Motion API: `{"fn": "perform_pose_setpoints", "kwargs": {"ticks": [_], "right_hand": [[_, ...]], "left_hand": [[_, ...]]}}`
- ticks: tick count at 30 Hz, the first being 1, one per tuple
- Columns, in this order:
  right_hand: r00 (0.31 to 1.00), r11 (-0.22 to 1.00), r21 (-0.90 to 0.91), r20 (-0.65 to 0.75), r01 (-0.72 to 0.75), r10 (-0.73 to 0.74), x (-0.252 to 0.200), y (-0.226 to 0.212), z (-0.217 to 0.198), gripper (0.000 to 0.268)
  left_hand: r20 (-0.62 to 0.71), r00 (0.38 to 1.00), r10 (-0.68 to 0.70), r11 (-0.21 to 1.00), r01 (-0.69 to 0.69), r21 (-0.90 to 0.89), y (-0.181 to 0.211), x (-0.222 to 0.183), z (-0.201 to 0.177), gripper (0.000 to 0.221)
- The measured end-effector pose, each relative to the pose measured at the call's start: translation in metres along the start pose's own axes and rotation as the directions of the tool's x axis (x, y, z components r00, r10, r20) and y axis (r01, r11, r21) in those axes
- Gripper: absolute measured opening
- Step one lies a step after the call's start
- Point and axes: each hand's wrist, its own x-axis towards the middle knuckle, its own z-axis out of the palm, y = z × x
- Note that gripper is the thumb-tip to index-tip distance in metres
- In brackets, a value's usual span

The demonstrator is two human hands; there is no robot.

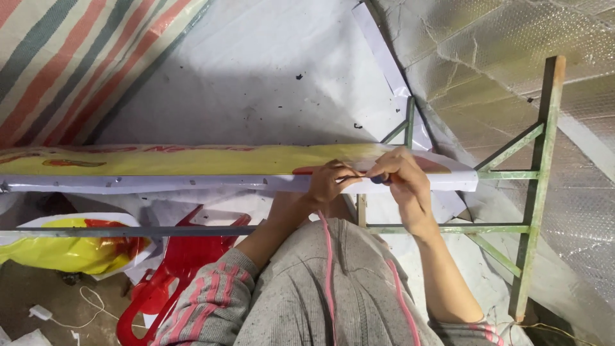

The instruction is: Trimming and securing a vinyl banner onto a metal frame using a screwdriver and a utility knife.

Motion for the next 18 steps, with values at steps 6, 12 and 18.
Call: {"fn": "perform_pose_setpoints", "kwargs": {"ticks": [6,12,18], "right_hand": [[0.999,0.969,-0.248,0.042,-0.013,0.024,0.003,-0.028,-0.006,0.019],[0.995,0.898,-0.440,-0.089,0.009,-0.053,0.008,-0.020,0.003,0.028],[0.990,0.871,-0.482,-0.048,0.097,-0.136,0.009,-0.011,0.005,0.022]], "left_hand": [[0.080,0.997,0.000,0.999,0.003,-0.032,-0.010,-0.008,0.001,0.010],[0.078,0.997,0.005,1.000,-0.004,-0.017,0.020,0.005,-0.016,0.011],[-0.003,0.996,0.094,0.994,-0.093,0.063,0.002,0.000,-0.001,0.008]]}}
